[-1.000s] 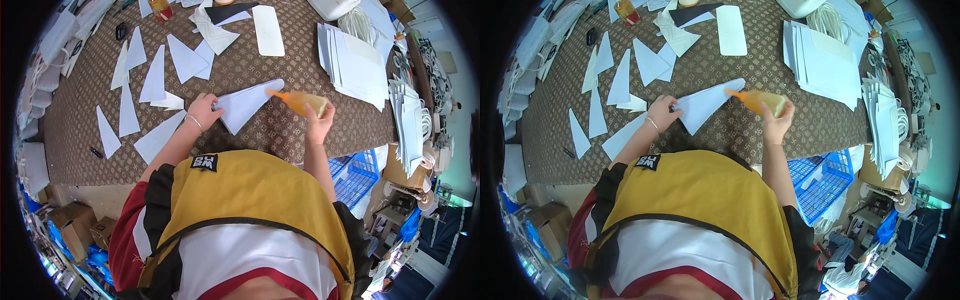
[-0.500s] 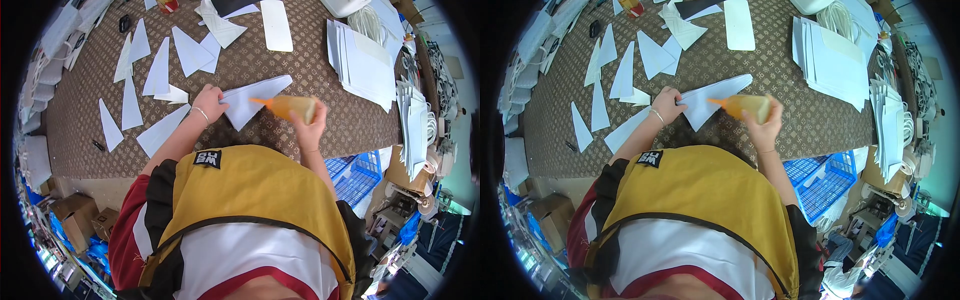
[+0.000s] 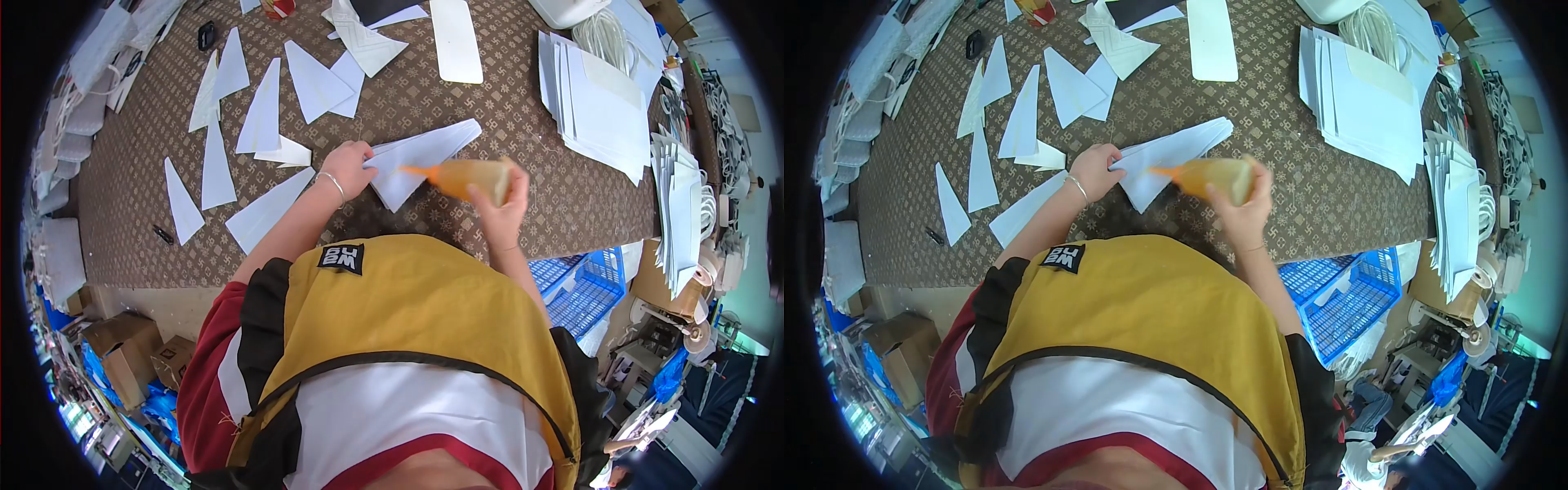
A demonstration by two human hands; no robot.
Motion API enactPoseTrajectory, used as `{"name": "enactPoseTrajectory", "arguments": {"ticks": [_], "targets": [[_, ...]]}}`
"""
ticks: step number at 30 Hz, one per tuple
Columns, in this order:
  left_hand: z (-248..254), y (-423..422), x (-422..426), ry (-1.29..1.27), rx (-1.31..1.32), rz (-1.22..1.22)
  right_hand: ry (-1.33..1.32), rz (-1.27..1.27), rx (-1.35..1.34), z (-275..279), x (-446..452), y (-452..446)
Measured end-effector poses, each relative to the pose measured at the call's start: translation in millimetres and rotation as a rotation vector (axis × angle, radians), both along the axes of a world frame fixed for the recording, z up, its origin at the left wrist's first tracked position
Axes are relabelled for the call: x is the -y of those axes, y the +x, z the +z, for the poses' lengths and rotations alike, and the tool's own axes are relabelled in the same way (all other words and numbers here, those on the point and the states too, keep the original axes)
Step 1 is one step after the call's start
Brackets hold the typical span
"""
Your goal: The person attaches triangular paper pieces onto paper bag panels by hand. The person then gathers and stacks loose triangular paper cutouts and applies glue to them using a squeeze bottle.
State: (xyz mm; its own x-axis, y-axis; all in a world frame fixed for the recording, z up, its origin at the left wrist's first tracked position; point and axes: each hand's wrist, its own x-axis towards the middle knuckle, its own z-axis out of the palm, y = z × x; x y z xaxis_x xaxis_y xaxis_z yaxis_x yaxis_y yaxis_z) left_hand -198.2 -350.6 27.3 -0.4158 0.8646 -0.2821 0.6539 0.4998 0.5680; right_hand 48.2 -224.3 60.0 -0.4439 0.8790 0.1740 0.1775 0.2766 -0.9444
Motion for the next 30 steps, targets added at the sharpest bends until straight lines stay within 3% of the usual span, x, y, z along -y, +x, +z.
{"name": "enactPoseTrajectory", "arguments": {"ticks": [4, 7, 11, 12, 15, 16, 19, 22, 27, 30], "targets": [[3.3, 0.8, -1.2, -0.032, 0.021, 0.01, -0.028, -0.21, -0.103, 0.1, -36.3, 15.8], [-5.8, 0.5, 0.8, 0.096, -0.034, 0.013, -0.029, -0.291, -0.124, 0.2, -40.7, 17.9], [-7.6, 0.2, 1.1, 0.102, 0.011, 0.017, -0.08, 0.078, -0.087, -6.8, 8.6, 3.1], [-9.3, -1.1, 1.8, 0.102, 0.009, 0.013, -0.079, 0.074, -0.089, -5.9, 15.2, 2.5], [-5.3, -9.1, 3.2, 0.173, 0.384, 0.057, -0.293, 0.206, -0.128, -2.6, 25.4, -0.4], [-1.2, -13.0, 0.3, 0.177, 0.378, 0.052, -0.289, 0.203, -0.134, 0.3, 22.1, 0.5], [13.6, -26.2, -10.2, 0.195, 0.747, 0.256, -0.352, 0.061, -0.303, 12.2, 4.6, 14.3], [-3.7, -53.9, -40.6, 0.316, 0.769, 0.346, -0.343, -0.048, -0.351, 14.0, -10.5, 23.9], [-21.4, -66.9, -76.0, 0.338, 0.459, 0.538, -0.33, -0.15, -0.386, 9.6, -14.4, 26.2], [-27.3, -60.3, -58.3, 0.381, 0.222, 0.217, -0.314, -0.182, -0.393, 4.8, -17.4, 27.3]]}}
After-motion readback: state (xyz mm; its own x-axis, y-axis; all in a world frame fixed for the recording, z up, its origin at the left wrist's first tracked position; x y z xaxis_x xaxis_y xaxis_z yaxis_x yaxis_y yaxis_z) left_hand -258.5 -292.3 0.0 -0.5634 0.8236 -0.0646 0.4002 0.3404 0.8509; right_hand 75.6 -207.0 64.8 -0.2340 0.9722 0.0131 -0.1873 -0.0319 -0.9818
